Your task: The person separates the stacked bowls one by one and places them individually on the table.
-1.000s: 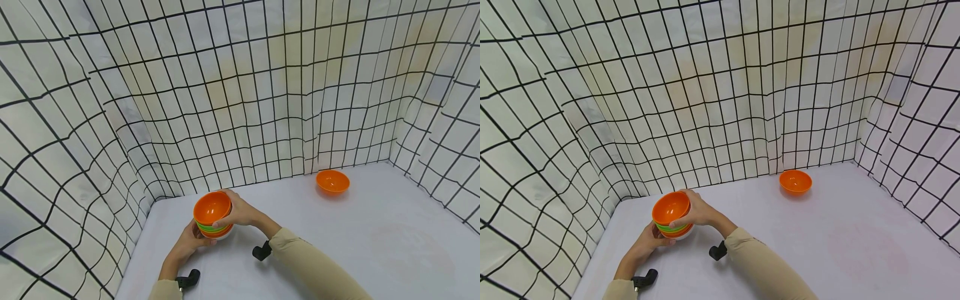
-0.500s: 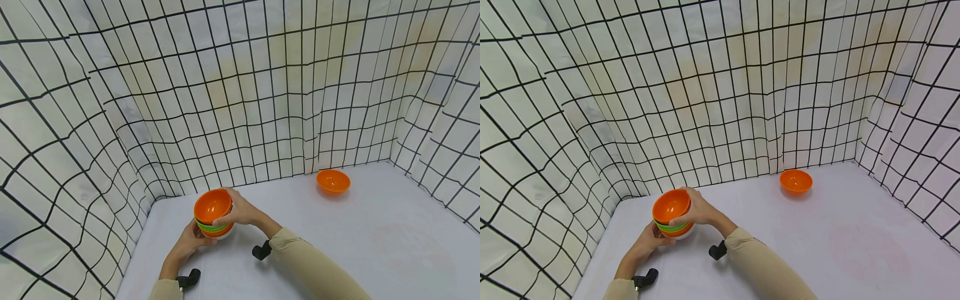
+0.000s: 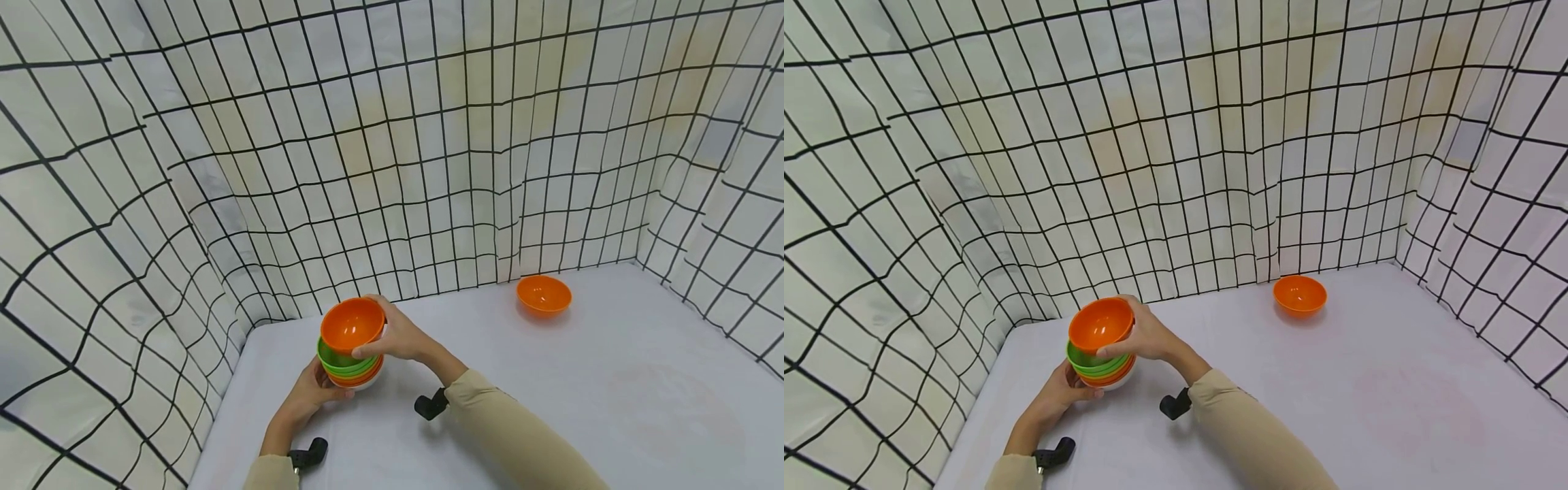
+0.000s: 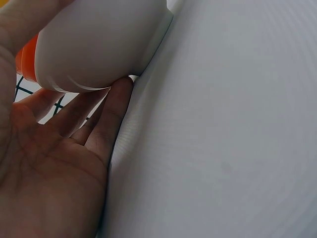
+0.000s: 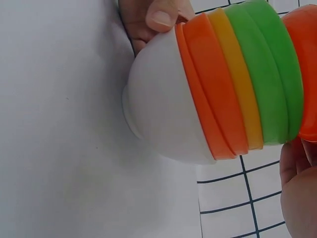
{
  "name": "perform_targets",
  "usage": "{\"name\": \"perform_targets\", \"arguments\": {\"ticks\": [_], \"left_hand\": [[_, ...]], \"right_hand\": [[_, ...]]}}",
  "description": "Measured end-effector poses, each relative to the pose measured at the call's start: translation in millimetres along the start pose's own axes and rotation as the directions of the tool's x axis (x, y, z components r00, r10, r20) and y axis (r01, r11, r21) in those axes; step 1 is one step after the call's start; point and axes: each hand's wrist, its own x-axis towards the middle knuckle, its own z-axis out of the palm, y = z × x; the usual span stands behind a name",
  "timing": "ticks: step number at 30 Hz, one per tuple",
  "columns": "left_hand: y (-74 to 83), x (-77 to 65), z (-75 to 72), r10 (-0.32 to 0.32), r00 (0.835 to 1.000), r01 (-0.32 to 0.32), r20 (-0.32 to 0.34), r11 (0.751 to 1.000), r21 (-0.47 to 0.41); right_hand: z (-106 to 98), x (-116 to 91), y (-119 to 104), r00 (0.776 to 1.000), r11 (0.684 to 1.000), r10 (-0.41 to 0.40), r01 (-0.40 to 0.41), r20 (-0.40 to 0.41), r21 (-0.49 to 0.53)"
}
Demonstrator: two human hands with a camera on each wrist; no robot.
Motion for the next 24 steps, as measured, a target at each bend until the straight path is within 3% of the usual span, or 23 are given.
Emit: {"name": "perform_targets", "arguments": {"ticks": [16,24], "left_hand": [[0.9,0.6,-0.2,0.004,1.000,-0.004,0.004,1.000,-0.007],[1.7,0.7,-0.2,0.003,1.000,-0.003,-0.007,1.000,-0.008]], "right_hand": [[-19.9,-8.0,-2.4,0.996,0.995,-0.047,0.053,-0.070,0.088],[-32.6,-16.5,1.7,0.990,0.992,0.014,0.005,-0.141,0.130]]}}
